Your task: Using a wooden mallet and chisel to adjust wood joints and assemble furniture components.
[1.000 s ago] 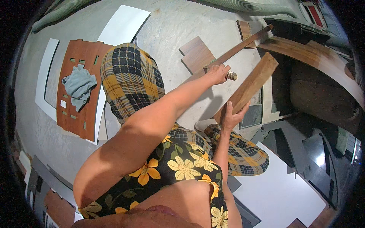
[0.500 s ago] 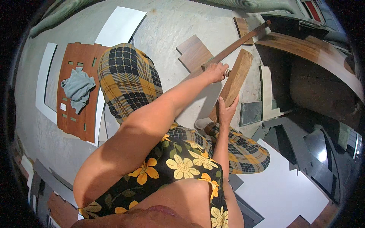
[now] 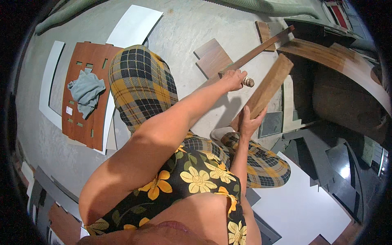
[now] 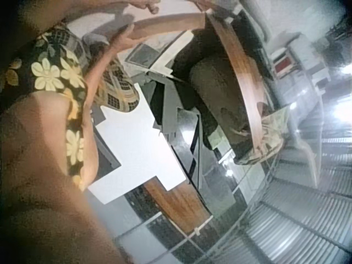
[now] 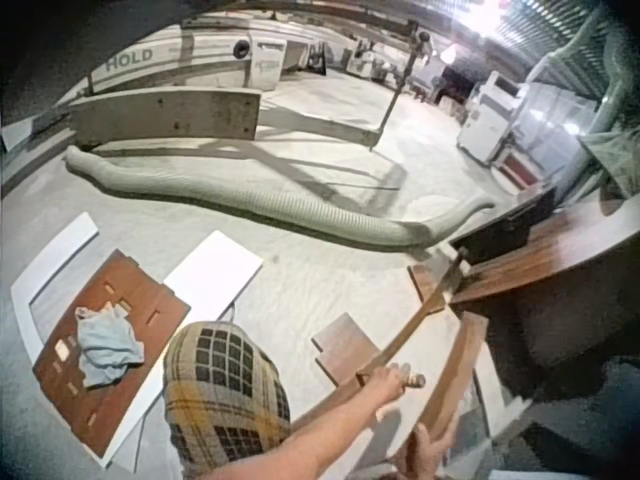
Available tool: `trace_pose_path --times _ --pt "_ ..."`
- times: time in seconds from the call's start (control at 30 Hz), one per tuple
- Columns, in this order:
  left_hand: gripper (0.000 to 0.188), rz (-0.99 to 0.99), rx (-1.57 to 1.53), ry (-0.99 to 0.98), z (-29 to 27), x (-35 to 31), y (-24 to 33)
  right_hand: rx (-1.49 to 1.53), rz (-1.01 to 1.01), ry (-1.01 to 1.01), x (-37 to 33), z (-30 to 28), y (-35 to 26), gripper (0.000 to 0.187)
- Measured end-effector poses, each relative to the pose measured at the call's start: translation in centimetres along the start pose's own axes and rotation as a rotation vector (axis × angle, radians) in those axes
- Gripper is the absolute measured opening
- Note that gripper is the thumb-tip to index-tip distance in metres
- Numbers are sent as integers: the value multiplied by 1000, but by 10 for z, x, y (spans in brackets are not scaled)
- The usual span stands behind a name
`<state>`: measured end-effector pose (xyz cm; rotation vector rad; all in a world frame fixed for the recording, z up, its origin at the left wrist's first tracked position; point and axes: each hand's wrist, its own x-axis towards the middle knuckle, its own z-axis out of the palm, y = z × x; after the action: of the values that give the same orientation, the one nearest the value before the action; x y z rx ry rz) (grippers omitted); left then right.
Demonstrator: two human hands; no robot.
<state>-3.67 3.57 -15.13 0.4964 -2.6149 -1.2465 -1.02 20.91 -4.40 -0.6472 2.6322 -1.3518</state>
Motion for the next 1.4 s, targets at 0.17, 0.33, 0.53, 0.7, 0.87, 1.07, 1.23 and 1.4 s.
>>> trace_pose_path --times 0.17,0.33,0.53,0.7,0.87,1.07,1.23,1.4 --pt "36 -16 -24 -17 0 1 1 7 -86 124 2 -4 0 80" --pt "36 -20 -25 -22 2 3 3 -41 90 -49 1 4 23 76" --pt "35 -24 -2 -49 0 1 2 45 160 -155 1 7 29 75" --pt "34 -12 0 -5 1 0 2 129 208 -143 -1 7 32 77" --pt "33 -33 -11 17 -4 0 2 64 147 -127 -2 4 25 78" --pt "31 -51 -6 13 -8 -3 -2 -112 -170 131 -3 0 -5 75" --pt "33 -32 -2 24 -1 0 1 6 37 -65 0 1 18 73" --pt "33 -44 -8 -1 -1 1 0 230 255 -170 -4 7 22 72"
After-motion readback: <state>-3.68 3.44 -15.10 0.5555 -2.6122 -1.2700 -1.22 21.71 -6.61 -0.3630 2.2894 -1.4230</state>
